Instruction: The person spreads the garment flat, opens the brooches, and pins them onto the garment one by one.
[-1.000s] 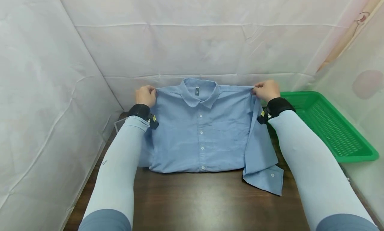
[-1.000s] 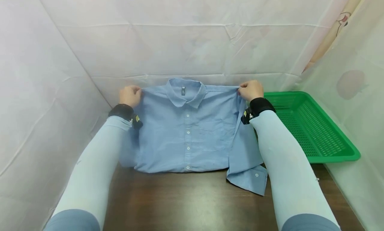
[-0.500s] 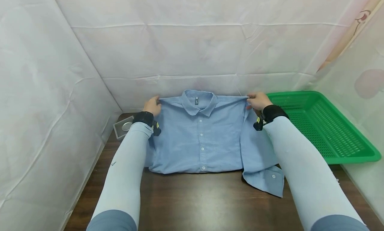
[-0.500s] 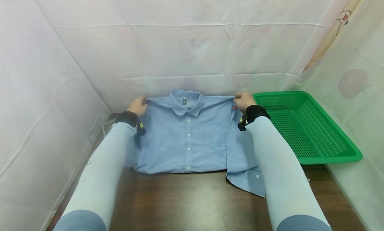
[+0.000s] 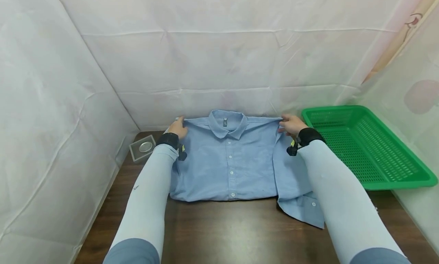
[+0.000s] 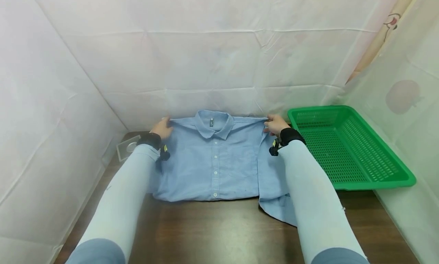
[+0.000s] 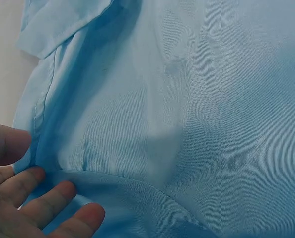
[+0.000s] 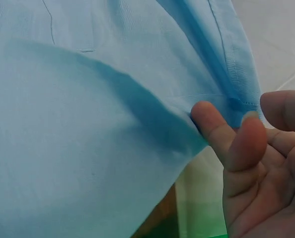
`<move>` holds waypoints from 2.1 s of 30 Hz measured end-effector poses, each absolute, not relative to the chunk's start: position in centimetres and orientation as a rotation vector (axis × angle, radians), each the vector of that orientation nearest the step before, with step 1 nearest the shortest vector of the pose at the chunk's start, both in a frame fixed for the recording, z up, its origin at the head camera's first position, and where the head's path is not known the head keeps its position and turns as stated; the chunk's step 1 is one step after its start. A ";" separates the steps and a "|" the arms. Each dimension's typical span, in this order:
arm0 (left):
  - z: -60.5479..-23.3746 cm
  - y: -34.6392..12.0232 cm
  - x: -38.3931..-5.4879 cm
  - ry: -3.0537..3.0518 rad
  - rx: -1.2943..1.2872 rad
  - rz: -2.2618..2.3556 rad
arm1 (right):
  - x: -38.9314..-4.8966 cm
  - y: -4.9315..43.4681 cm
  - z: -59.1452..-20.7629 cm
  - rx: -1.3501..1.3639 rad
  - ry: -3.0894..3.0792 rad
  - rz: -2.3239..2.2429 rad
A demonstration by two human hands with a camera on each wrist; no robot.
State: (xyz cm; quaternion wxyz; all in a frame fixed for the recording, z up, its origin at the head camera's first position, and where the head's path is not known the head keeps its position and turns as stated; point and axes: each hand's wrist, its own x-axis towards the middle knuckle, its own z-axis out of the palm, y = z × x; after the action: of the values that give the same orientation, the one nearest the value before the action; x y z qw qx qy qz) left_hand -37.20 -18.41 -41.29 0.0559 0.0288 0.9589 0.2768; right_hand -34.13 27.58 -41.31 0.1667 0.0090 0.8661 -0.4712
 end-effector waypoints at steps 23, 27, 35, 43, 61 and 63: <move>-43.7 -17.5 -37.4 2.639 0.195 0.748 | -33.5 25.6 -43.6 -0.089 2.311 -1.458; -42.3 -15.6 -36.0 2.666 0.321 0.525 | -33.4 24.2 -43.4 -0.181 2.508 -1.165; -45.8 -13.5 -36.4 2.670 0.420 0.313 | -33.9 22.0 -46.1 -0.305 2.645 -0.705; -50.1 -14.6 -36.0 2.599 0.218 0.287 | -32.4 22.9 -47.8 -0.242 2.656 -0.499; -46.3 -14.0 -31.8 2.702 0.496 0.326 | -31.7 25.7 -47.8 -0.478 2.758 -0.583; -45.2 -14.0 -30.9 2.740 0.571 0.364 | -30.6 25.1 -46.3 -0.535 2.779 -0.638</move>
State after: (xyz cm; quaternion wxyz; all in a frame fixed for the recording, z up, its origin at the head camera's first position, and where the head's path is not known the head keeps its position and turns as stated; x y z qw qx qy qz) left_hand -30.95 -14.00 -45.19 0.1591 0.1997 0.9585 0.1272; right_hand -30.60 25.11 -46.26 0.1200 -0.1831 0.9510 -0.2184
